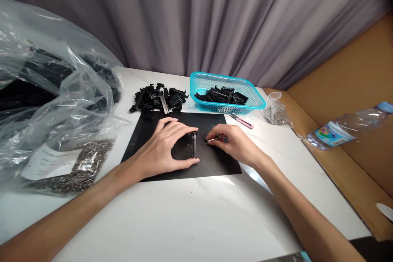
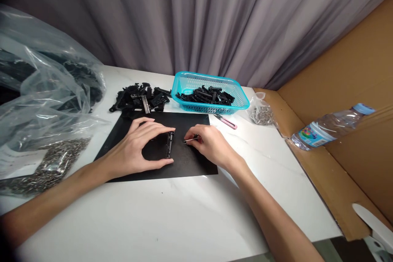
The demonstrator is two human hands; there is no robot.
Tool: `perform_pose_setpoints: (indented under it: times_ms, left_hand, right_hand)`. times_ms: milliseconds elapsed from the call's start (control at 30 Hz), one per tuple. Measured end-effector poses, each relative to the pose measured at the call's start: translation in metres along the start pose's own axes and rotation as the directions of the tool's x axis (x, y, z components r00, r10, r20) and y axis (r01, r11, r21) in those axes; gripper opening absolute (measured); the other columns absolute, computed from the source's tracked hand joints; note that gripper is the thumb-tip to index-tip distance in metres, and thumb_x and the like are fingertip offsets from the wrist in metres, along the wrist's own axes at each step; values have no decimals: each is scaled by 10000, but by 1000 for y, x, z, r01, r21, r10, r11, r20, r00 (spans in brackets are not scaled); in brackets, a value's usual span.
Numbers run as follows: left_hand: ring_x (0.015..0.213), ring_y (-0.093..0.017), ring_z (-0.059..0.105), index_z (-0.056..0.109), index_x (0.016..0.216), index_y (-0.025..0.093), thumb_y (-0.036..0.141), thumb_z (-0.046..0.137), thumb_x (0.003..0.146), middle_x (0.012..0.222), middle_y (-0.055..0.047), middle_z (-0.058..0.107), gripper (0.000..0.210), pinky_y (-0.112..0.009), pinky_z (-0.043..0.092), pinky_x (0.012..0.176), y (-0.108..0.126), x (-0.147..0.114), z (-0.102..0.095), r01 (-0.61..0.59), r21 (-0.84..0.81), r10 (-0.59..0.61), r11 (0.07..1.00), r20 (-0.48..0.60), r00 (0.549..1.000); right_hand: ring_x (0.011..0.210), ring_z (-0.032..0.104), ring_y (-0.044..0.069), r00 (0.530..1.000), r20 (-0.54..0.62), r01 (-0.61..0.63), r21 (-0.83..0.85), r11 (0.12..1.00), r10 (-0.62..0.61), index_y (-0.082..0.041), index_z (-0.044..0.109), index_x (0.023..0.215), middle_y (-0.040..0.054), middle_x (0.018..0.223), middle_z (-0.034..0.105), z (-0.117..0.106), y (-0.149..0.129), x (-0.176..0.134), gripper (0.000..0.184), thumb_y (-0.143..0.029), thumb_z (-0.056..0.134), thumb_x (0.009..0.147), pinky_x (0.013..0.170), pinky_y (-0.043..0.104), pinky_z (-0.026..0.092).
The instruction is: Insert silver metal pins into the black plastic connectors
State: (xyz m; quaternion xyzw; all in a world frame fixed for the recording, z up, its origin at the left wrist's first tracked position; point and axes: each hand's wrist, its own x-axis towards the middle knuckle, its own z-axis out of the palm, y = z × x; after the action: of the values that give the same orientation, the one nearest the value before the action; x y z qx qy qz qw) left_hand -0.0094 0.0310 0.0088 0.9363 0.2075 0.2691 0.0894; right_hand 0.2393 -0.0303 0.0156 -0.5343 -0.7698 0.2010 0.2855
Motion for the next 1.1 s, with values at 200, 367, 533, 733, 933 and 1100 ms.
perform_pose_setpoints:
  times_ms: [200, 367, 533, 733, 933, 1100]
  left_hand:
    - [1203, -288, 616, 549, 1375, 204, 574, 729, 860, 1264, -95, 695, 659, -475, 305, 1174, 4, -1, 3, 4, 4, -4, 1000, 38, 999]
    - [1228, -305, 590, 557, 1372, 167, 603, 696, 881, 1253, -112, 684, 672, -500, 301, 1181, 2, -3, 8, 10, 36, -13, 999, 70, 997]
    - [1259, -325, 563, 561, 1372, 141, 598, 705, 877, 1257, -125, 680, 689, -504, 316, 1172, 2, -3, 10, 15, 52, -19, 999, 78, 997]
    - [1216, -299, 598, 551, 1376, 150, 556, 730, 871, 1268, -114, 681, 672, -501, 311, 1181, 5, -4, 8, 25, 44, -28, 999, 81, 996]
    - [1215, -307, 598, 555, 1379, 168, 559, 734, 868, 1258, -109, 685, 668, -517, 310, 1177, 3, -5, 9, 25, 42, -28, 999, 67, 997]
    - [1240, -318, 576, 549, 1386, 172, 575, 723, 871, 1268, -108, 682, 677, -520, 308, 1176, 2, -5, 9, 24, 57, -28, 998, 70, 997]
  right_hand:
    - [857, 672, 164, 999, 33, 15, -136, 991, -11, -246, 766, 1125, 39, 1067, 710, -7, -1, -4, 204, -164, 639, 987, 765, 301, 516]
    - [877, 664, 176, 971, 229, 136, -285, 949, -71, -235, 755, 1184, 65, 1081, 656, -14, -9, -8, 235, -314, 591, 1035, 790, 314, 514]
    - [889, 637, 215, 948, 296, 244, -426, 871, -120, -190, 728, 1158, 96, 1049, 621, -13, -24, -15, 270, -284, 490, 1071, 777, 349, 512]
    - [953, 622, 287, 967, 220, 224, -503, 835, -127, -127, 689, 1191, 136, 1066, 635, 4, -32, -21, 229, -217, 558, 1027, 795, 422, 528]
    - [771, 632, 196, 998, -41, 44, -260, 965, -56, -169, 749, 989, 63, 886, 679, 8, -22, -7, 168, -140, 585, 1007, 696, 332, 508]
    - [734, 646, 152, 997, -75, -4, -21, 1000, 2, -197, 781, 1005, 45, 915, 707, 6, -14, -4, 171, -112, 641, 960, 670, 286, 513]
